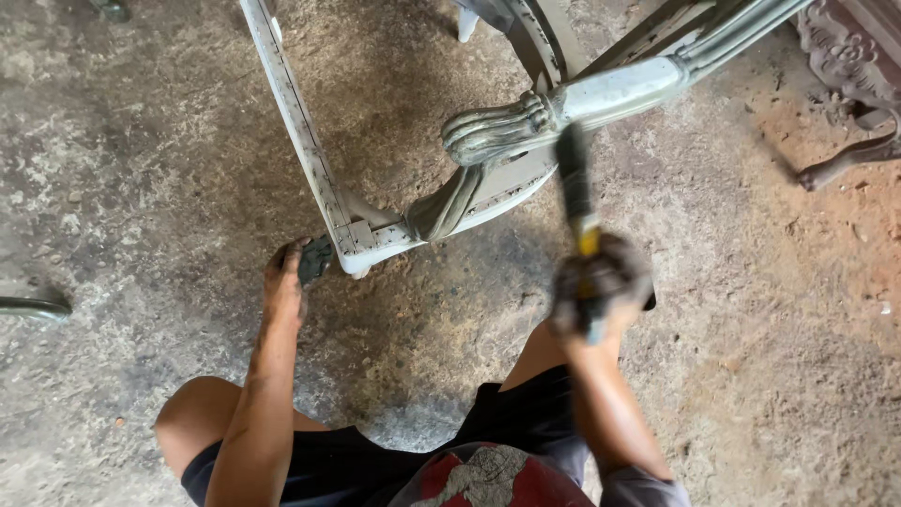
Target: The person kneels on the floor and uses a brush and a cloth to clean a white ornate furniture frame. They repeatedly brush dust off the frame and wipe it with the cloth, moving around the frame to reach different sections.
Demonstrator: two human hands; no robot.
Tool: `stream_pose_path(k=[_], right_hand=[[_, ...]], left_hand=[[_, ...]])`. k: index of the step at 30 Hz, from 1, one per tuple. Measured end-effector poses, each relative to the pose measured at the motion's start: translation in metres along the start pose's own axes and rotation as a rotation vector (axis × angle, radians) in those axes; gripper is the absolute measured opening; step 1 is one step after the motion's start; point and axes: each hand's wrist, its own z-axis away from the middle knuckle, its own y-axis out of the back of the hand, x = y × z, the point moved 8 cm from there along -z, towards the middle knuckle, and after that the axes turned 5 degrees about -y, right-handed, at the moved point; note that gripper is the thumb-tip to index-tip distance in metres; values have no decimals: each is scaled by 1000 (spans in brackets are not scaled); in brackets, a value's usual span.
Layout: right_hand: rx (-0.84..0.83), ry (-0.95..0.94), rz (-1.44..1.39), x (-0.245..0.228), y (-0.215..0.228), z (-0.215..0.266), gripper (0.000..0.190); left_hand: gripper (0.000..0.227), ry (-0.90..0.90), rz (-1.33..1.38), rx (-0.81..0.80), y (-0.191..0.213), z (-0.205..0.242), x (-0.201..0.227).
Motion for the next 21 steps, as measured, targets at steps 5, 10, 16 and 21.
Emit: stream_pose_path(k=[5, 10, 16, 21], right_hand=[[163, 557, 71, -15, -63, 71, 34], [39, 690, 85, -60, -86, 80, 29], [360, -170, -827, -6, -53, 44, 22], [172, 64, -291, -48, -67, 46, 19]], left_hand=[[29, -12, 72, -39, 3, -4, -11], [28, 30, 184, -29, 1, -2, -3], [29, 20, 258, -20, 4, -2, 6], [30, -25, 265, -20, -1, -7, 4]])
